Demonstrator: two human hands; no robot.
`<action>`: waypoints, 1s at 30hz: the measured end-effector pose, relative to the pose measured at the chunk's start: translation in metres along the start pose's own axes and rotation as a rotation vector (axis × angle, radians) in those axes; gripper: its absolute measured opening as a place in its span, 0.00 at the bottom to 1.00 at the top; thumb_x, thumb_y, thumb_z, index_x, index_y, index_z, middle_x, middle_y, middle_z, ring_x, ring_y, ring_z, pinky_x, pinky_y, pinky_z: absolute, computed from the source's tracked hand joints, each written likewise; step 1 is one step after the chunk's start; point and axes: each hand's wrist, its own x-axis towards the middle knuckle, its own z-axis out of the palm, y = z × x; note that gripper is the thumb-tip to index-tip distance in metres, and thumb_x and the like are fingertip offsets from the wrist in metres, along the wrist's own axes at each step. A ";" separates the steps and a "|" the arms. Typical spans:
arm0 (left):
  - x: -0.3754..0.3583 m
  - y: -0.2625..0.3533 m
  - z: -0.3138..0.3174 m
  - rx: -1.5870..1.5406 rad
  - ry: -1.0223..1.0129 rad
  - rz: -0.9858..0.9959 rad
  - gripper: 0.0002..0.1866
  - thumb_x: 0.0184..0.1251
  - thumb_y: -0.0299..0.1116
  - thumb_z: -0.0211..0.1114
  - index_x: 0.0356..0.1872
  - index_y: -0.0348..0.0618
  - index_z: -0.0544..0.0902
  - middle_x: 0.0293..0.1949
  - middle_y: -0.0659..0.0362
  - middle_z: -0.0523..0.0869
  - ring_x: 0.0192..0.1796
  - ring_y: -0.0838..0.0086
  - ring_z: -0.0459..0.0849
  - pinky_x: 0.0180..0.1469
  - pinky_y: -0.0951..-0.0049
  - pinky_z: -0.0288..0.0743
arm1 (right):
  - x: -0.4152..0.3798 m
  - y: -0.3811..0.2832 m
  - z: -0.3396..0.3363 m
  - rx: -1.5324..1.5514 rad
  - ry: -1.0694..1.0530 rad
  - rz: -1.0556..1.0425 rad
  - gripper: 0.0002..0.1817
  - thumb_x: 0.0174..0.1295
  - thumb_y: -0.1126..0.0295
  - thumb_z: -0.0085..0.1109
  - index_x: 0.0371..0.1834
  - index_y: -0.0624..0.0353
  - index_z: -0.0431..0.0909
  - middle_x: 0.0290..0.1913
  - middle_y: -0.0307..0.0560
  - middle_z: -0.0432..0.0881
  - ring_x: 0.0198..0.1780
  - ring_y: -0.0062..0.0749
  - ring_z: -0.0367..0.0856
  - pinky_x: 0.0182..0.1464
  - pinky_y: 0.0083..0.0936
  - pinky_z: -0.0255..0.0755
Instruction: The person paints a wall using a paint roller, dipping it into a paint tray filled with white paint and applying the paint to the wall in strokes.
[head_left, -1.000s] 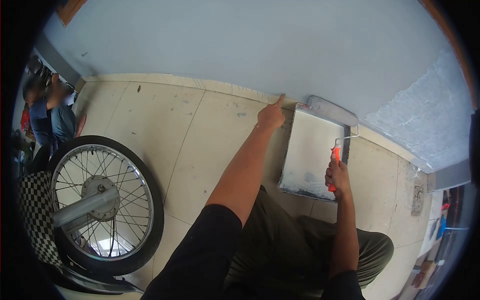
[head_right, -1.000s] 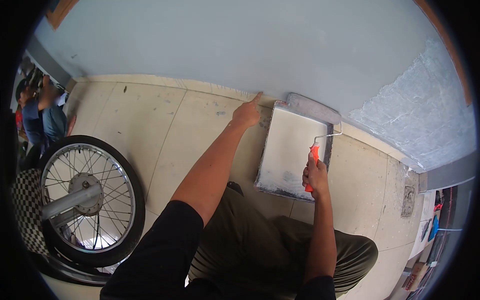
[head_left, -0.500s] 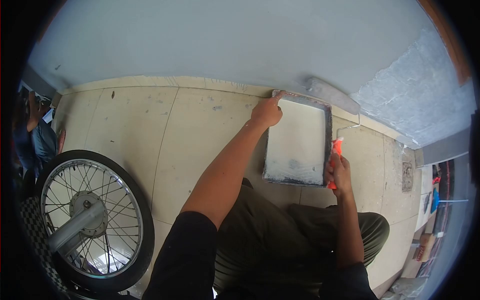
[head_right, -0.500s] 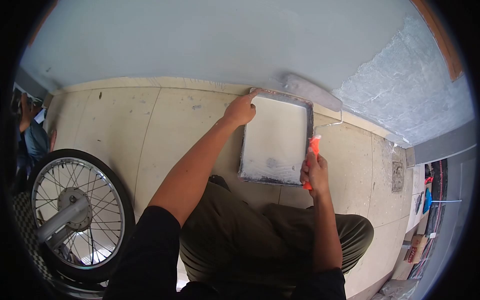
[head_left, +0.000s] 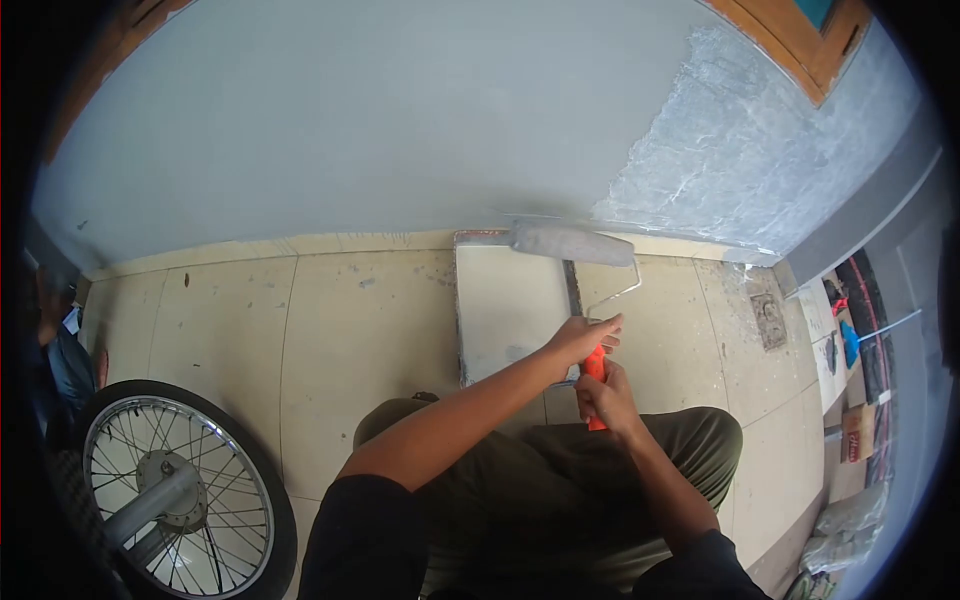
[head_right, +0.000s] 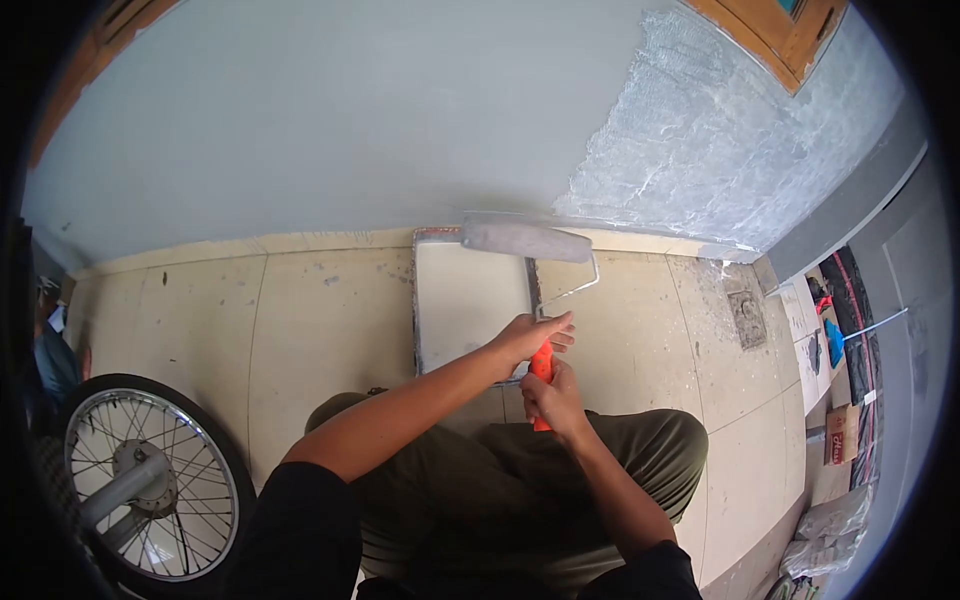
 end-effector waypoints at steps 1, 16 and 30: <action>-0.009 -0.006 -0.009 -0.081 0.014 0.091 0.34 0.71 0.56 0.63 0.61 0.32 0.78 0.58 0.46 0.84 0.61 0.60 0.83 0.63 0.60 0.76 | 0.008 0.010 -0.004 0.008 -0.010 -0.009 0.05 0.63 0.75 0.58 0.36 0.61 0.71 0.20 0.39 0.71 0.15 0.23 0.69 0.17 0.26 0.67; -0.140 0.031 -0.086 -0.535 0.682 0.478 0.19 0.67 0.20 0.56 0.59 0.25 0.78 0.53 0.44 0.86 0.29 0.76 0.79 0.38 0.70 0.78 | 0.289 -0.021 -0.098 -0.856 0.235 -0.087 0.48 0.57 0.81 0.44 0.84 0.35 0.50 0.36 0.58 0.87 0.22 0.37 0.84 0.21 0.33 0.80; -0.129 0.038 -0.063 -0.342 0.580 0.485 0.18 0.64 0.19 0.57 0.56 0.29 0.80 0.47 0.47 0.87 0.24 0.77 0.78 0.29 0.72 0.75 | 0.241 -0.059 -0.277 -0.651 0.600 0.043 0.49 0.58 0.76 0.44 0.85 0.34 0.41 0.23 0.47 0.78 0.17 0.32 0.75 0.21 0.33 0.74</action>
